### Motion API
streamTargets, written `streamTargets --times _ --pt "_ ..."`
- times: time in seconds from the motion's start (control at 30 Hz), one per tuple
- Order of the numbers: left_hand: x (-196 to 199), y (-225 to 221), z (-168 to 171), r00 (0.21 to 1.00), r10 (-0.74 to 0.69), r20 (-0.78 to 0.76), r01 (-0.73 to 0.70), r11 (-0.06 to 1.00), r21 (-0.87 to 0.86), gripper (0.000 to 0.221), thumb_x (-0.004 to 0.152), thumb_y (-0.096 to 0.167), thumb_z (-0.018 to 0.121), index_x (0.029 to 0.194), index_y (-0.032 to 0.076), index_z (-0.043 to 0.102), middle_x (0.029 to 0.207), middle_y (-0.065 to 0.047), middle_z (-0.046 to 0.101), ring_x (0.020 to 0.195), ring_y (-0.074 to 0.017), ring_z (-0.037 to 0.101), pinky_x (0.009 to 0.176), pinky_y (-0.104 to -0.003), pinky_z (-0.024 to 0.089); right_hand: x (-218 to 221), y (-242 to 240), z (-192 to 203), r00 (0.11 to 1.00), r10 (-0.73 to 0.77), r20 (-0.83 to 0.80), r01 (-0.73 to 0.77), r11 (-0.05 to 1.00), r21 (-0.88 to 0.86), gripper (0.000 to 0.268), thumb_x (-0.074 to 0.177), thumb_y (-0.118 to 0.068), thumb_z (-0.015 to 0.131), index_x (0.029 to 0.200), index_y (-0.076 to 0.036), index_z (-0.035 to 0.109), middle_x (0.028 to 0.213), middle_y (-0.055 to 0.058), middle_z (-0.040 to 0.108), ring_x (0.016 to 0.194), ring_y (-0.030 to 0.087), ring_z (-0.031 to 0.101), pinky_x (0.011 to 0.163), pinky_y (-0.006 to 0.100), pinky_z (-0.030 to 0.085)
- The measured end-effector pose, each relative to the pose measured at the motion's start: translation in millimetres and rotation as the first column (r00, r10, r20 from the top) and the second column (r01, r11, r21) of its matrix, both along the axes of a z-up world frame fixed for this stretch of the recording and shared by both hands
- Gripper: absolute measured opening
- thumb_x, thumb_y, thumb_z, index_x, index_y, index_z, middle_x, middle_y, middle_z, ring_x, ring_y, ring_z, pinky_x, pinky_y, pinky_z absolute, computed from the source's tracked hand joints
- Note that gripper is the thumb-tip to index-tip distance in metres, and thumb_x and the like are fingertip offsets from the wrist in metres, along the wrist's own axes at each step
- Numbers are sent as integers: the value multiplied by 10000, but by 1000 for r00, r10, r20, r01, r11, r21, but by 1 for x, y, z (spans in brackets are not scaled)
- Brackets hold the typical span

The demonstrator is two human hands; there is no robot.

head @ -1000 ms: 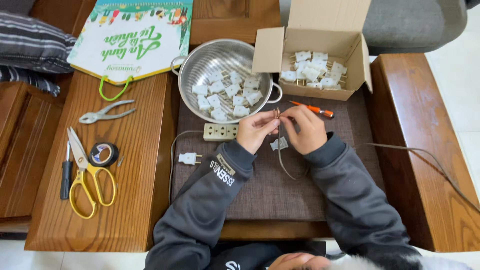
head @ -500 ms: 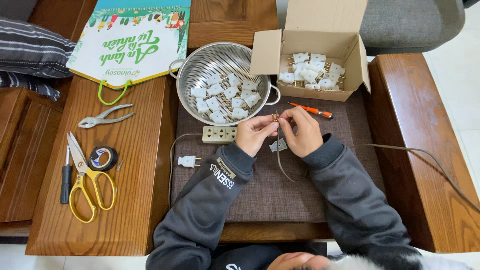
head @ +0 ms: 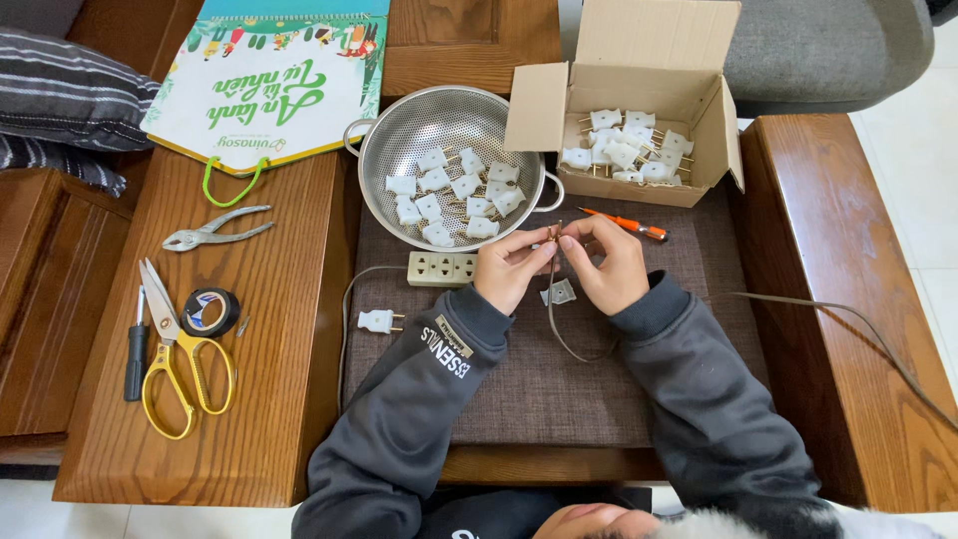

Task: The person assembles a power plug by attaching wires to a white plastic plug housing and tightening a screw using a small orange-handled screwdriver.

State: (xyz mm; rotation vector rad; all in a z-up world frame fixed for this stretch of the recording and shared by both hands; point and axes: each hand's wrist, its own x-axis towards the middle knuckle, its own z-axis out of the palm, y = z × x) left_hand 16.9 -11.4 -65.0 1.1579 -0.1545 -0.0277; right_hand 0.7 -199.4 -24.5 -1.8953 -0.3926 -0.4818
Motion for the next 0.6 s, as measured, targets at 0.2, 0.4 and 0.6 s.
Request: streamTargets --times 0.2,0.4,0.6 --pt "-8 0 18 1000 -16 -17 16 1000 -10 403 1045 43 945 1420 -49 830 1208 -241 845 981 -316 887 815 -464 810 10 -4 -26 991 26 -134 -15 997 78 140 1132 -111 848 1209 5 856 975 182 821 871 234 811 697 393 720" --pt "-5 6 14 1000 9 -26 -7 997 82 382 1002 105 1004 1338 -19 869 1192 -222 889 969 -258 896 811 -415 801 12 -2 -24 947 197 -252 -110 940 324 144 1154 -34 784 1231 84 815 966 231 813 854 243 819 652 395 752" --pt "0 2 -6 1000 19 -12 -17 995 96 306 1010 127 996 1269 0 892 1139 -193 888 940 -211 881 795 -383 797 15 -4 -30 941 215 -263 -114 929 351 163 1137 -18 802 1236 112 804 953 226 809 838 217 803 652 371 760"
